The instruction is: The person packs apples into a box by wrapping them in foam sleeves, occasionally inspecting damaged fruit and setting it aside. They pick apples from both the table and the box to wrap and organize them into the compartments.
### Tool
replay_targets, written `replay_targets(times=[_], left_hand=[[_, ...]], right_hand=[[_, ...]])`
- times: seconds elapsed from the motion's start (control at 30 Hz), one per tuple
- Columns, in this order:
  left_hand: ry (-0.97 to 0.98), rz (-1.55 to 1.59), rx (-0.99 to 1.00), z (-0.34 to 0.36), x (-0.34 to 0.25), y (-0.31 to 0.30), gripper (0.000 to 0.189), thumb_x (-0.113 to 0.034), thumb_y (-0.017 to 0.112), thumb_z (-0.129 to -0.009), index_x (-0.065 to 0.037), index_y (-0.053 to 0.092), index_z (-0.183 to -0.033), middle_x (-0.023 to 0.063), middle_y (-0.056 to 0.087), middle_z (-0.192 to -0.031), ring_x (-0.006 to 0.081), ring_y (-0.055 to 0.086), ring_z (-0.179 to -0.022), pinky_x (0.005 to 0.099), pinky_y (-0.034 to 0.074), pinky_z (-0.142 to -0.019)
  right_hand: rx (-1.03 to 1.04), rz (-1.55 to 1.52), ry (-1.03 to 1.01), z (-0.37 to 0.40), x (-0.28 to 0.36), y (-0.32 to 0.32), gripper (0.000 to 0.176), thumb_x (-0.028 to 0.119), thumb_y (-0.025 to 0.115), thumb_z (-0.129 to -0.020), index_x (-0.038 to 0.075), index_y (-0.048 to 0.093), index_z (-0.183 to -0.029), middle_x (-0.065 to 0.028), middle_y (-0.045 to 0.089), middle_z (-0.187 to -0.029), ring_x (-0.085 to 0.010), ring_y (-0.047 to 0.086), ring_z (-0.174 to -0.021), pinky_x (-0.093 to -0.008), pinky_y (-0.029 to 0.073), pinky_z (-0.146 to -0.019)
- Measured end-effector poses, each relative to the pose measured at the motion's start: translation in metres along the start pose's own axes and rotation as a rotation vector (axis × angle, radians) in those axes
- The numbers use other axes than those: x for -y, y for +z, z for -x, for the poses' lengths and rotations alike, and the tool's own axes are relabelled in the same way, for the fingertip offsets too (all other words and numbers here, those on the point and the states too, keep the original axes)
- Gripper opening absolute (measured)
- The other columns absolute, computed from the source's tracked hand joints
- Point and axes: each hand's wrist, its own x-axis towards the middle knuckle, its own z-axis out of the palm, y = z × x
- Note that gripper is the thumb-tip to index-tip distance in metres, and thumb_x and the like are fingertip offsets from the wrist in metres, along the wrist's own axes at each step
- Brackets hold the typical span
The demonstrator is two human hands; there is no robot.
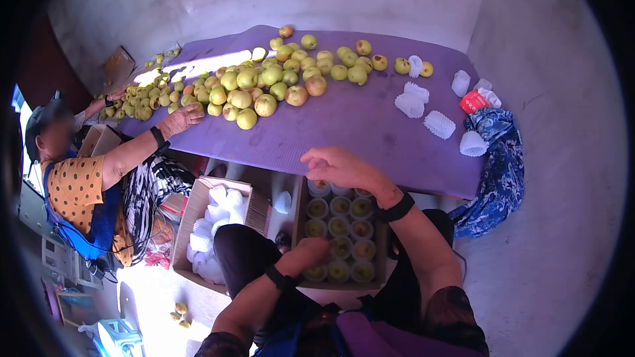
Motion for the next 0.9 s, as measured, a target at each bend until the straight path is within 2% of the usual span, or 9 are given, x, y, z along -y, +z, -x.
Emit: replay_targets(times=[0.07,0.13,0.27,0.37,0.43,0.63,0.77,0.87,0.9], left_hand=[[0.015,-0.016,0.015,-0.003,0.004,0.005,0.031,-0.027,0.061,-0.083,-0.007,0.061,-0.106,0.0161,0.068,-0.088,0.0327,0.067,-0.085,0.0437,0.054,-0.072],[0.022,0.015,0.113,-0.007,0.006,0.007,0.039,-0.030,0.062,-0.082,-0.005,0.057,-0.112,0.0194,0.065,-0.095,0.0358,0.064,-0.089,0.0460,0.052,-0.075],[0.052,0.047,0.140,-0.009,0.001,-0.008,0.041,-0.029,0.062,-0.083,-0.007,0.057,-0.116,0.0194,0.065,-0.096,0.0365,0.063,-0.090,0.0466,0.051,-0.075],[0.094,0.041,0.160,-0.008,-0.013,-0.038,0.044,-0.028,0.063,-0.083,-0.008,0.055,-0.122,0.0199,0.064,-0.097,0.0372,0.063,-0.091,0.0464,0.051,-0.077],[0.112,0.104,0.149,-0.010,-0.019,-0.055,0.046,-0.027,0.063,-0.083,-0.009,0.055,-0.124,0.0201,0.064,-0.100,0.0376,0.062,-0.093,0.0457,0.051,-0.079],[0.133,0.145,0.059,-0.025,-0.017,-0.074,0.043,-0.026,0.064,-0.083,-0.008,0.057,-0.122,0.0189,0.065,-0.100,0.0371,0.063,-0.091,0.0451,0.051,-0.080],[0.105,0.123,0.124,-0.028,-0.028,-0.103,0.042,-0.023,0.063,-0.084,-0.007,0.056,-0.122,0.0195,0.065,-0.099,0.0373,0.063,-0.088,0.0444,0.050,-0.077],[0.094,0.154,0.103,-0.025,-0.023,-0.112,0.040,-0.021,0.062,-0.084,-0.003,0.056,-0.120,0.0204,0.065,-0.097,0.0370,0.064,-0.084,0.0428,0.050,-0.073],[0.158,0.228,0.058,-0.025,-0.018,-0.114,0.040,-0.021,0.061,-0.085,-0.001,0.056,-0.119,0.0207,0.065,-0.095,0.0363,0.064,-0.083,0.0417,0.050,-0.072]], right_hand=[[-0.035,-0.053,-0.001,0.008,-0.014,-0.007,0.037,0.023,0.065,-0.085,0.003,0.058,-0.116,-0.0104,0.064,-0.097,-0.0165,0.060,-0.087,-0.0298,0.048,-0.077],[-0.030,-0.123,0.130,0.016,-0.020,-0.017,0.037,0.021,0.065,-0.087,0.005,0.057,-0.120,-0.0089,0.062,-0.102,-0.0146,0.058,-0.090,-0.0291,0.047,-0.080],[-0.094,-0.159,0.128,0.024,-0.027,-0.030,0.037,0.021,0.065,-0.088,0.005,0.058,-0.120,-0.0079,0.061,-0.100,-0.0133,0.058,-0.089,-0.0278,0.048,-0.079],[-0.145,-0.169,0.127,0.029,-0.023,-0.036,0.037,0.024,0.065,-0.084,0.002,0.060,-0.113,-0.0106,0.064,-0.096,-0.0178,0.061,-0.087,-0.0309,0.048,-0.077],[-0.124,-0.078,0.110,0.031,-0.022,-0.040,0.035,0.020,0.064,-0.087,0.004,0.059,-0.118,-0.0072,0.061,-0.098,-0.0124,0.058,-0.087,-0.0277,0.048,-0.077],[-0.158,0.028,0.027,0.032,-0.023,-0.037,0.037,0.022,0.065,-0.085,0.004,0.059,-0.117,-0.0102,0.065,-0.093,-0.0158,0.061,-0.084,-0.0289,0.048,-0.076],[-0.157,-0.026,0.005,0.031,-0.021,-0.033,0.037,0.023,0.066,-0.084,0.005,0.059,-0.117,-0.0119,0.066,-0.094,-0.0176,0.062,-0.082,-0.0298,0.048,-0.075],[-0.149,-0.068,-0.010,0.023,-0.021,-0.026,0.037,0.022,0.066,-0.085,0.005,0.059,-0.117,-0.0114,0.066,-0.093,-0.0168,0.062,-0.082,-0.0300,0.049,-0.074],[-0.141,-0.084,-0.014,0.020,-0.021,-0.025,0.037,0.022,0.065,-0.085,0.004,0.059,-0.117,-0.0111,0.065,-0.093,-0.0161,0.061,-0.082,-0.0294,0.049,-0.073]])
